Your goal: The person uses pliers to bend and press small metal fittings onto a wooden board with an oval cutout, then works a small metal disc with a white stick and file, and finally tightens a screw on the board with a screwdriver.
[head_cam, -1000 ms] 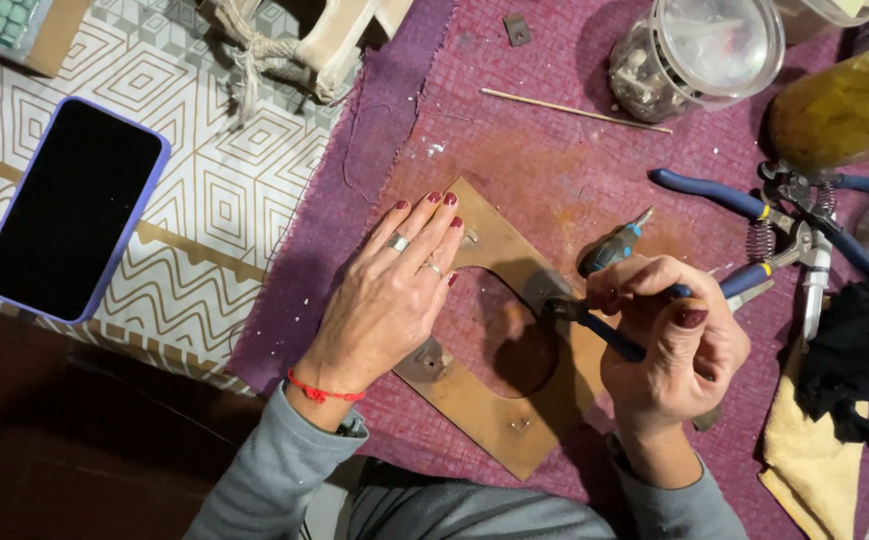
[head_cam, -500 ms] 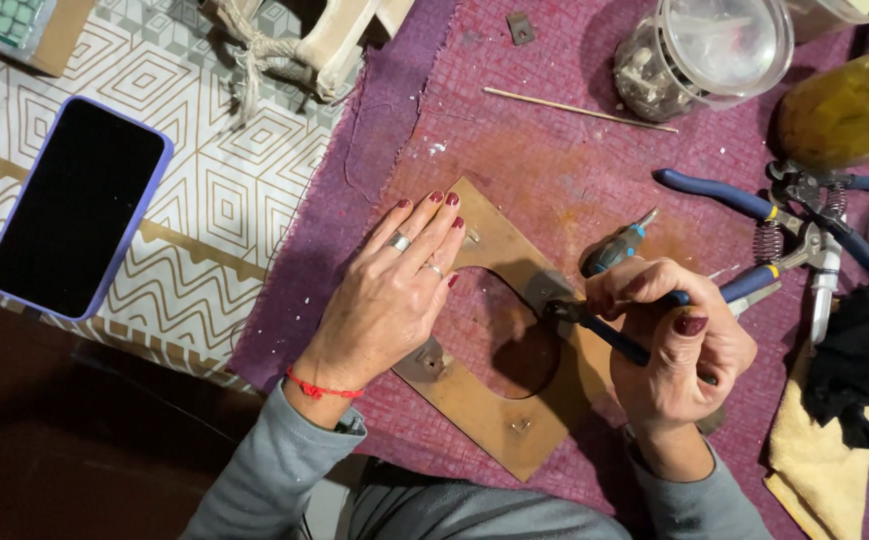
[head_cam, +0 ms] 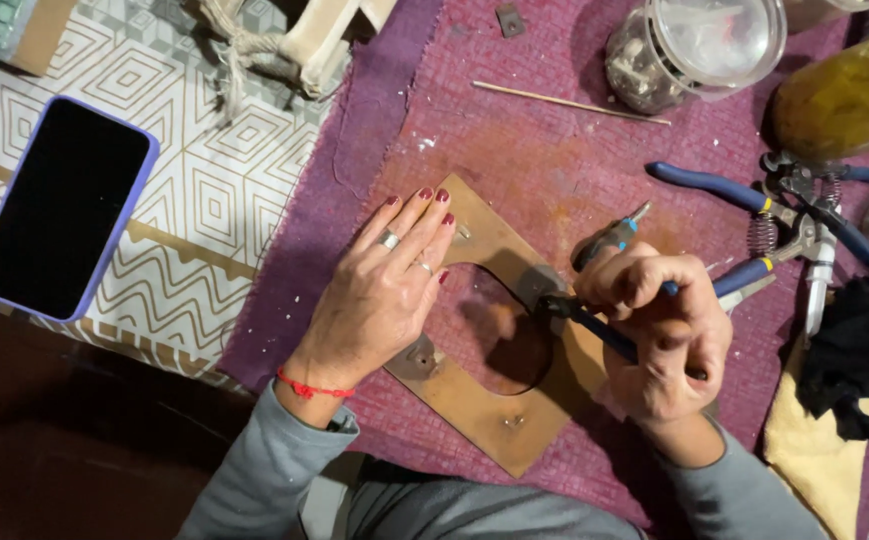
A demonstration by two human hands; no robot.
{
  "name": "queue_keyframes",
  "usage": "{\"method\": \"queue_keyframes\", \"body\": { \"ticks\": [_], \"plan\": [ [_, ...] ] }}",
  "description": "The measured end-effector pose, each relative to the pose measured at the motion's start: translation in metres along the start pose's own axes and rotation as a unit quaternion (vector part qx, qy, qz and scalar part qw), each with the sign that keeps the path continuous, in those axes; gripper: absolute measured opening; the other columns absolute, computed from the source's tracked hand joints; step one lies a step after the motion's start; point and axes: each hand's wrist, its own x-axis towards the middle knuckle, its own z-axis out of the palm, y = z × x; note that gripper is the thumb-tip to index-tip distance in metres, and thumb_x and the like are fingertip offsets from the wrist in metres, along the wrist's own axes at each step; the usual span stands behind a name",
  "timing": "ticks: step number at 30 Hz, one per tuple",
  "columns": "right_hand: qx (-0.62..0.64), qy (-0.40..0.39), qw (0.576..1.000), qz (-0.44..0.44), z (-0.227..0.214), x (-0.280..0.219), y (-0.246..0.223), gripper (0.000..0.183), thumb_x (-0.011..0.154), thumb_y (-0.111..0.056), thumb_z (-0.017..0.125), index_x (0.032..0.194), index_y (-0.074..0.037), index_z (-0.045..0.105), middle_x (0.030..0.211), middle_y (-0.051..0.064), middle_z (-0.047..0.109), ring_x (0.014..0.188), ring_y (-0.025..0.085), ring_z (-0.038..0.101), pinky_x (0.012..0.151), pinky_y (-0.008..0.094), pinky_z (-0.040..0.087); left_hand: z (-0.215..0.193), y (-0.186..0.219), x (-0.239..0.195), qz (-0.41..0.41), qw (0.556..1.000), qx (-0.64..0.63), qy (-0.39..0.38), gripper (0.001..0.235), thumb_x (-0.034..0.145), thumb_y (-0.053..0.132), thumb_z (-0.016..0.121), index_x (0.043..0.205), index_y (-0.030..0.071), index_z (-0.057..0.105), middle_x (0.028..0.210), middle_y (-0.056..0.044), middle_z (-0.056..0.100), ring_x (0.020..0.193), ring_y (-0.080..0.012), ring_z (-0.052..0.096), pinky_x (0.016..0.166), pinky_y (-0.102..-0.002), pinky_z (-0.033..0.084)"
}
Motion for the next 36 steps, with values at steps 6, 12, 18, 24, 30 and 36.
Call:
{"method": "queue_keyframes", "body": {
  "ticks": [6, 12, 18, 24, 30, 36],
  "plan": [
    [0.063, 0.086, 0.994, 0.021, 0.006, -0.013, 0.003, 0.051, 0.109, -0.055, 0.052, 0.113, -0.004, 0.056, 0.114, 0.021, 0.067, 0.107, 0.03, 0.066, 0.1, 0.04, 0.056, 0.0, 0.002, 0.001, -0.01, 1.0, -0.015, 0.002, 0.047, 0.089, 0.005, 0.061, 0.134, -0.01, 0.061, 0.146, -0.024, 0.055, 0.137, -0.0416, 0.051, 0.119, -0.051, 0.036],
    [0.029, 0.149, 0.983, 0.099, 0.024, -0.012, -0.028, 0.029, 0.109, -0.032, 0.054, 0.116, -0.004, 0.059, 0.125, 0.02, 0.067, 0.121, 0.028, 0.066, 0.115, 0.041, 0.051, -0.001, 0.002, 0.001, -0.004, 1.0, -0.005, 0.004, 0.046, 0.089, 0.005, 0.061, 0.133, -0.01, 0.061, 0.145, -0.023, 0.057, 0.136, -0.0415, 0.052, 0.119, -0.051, 0.036],
    [0.001, 0.156, 0.986, 0.052, 0.024, -0.017, -0.014, 0.032, 0.11, -0.035, 0.055, 0.122, -0.006, 0.051, 0.119, 0.015, 0.062, 0.105, 0.019, 0.058, 0.104, 0.032, 0.049, 0.0, 0.002, 0.0, -0.004, 1.0, 0.004, 0.008, 0.045, 0.089, 0.006, 0.062, 0.132, -0.009, 0.063, 0.144, -0.021, 0.058, 0.135, -0.0393, 0.053, 0.119, -0.051, 0.036],
    [0.03, 0.148, 0.988, 0.001, 0.019, -0.008, 0.002, 0.07, 0.096, -0.075, 0.054, 0.107, -0.007, 0.059, 0.097, 0.011, 0.064, 0.085, 0.018, 0.058, 0.083, 0.031, 0.049, -0.001, 0.002, 0.0, -0.005, 1.0, -0.004, 0.007, 0.046, 0.089, 0.005, 0.061, 0.132, -0.01, 0.062, 0.145, -0.023, 0.057, 0.135, -0.042, 0.053, 0.118, -0.051, 0.036],
    [-0.027, 0.104, 0.994, -0.008, 0.013, -0.009, 0.0, 0.034, 0.109, -0.038, 0.056, 0.103, -0.005, 0.053, 0.092, 0.009, 0.058, 0.083, 0.018, 0.056, 0.085, 0.032, 0.052, 0.002, 0.0, -0.001, -0.007, 1.0, 0.004, 0.0, 0.045, 0.089, 0.007, 0.063, 0.131, -0.009, 0.063, 0.145, -0.022, 0.058, 0.137, -0.0401, 0.052, 0.118, -0.051, 0.036],
    [-0.014, 0.081, 0.997, -0.005, 0.008, -0.01, 0.0, 0.039, 0.109, -0.043, 0.058, 0.103, -0.005, 0.053, 0.091, 0.009, 0.056, 0.083, 0.018, 0.054, 0.083, 0.032, 0.053, 0.0, -0.001, 0.0, 0.001, 1.0, 0.007, 0.002, 0.046, 0.089, 0.008, 0.063, 0.132, -0.008, 0.062, 0.146, -0.022, 0.057, 0.137, -0.0383, 0.052, 0.119, -0.05, 0.036]
  ]
}}
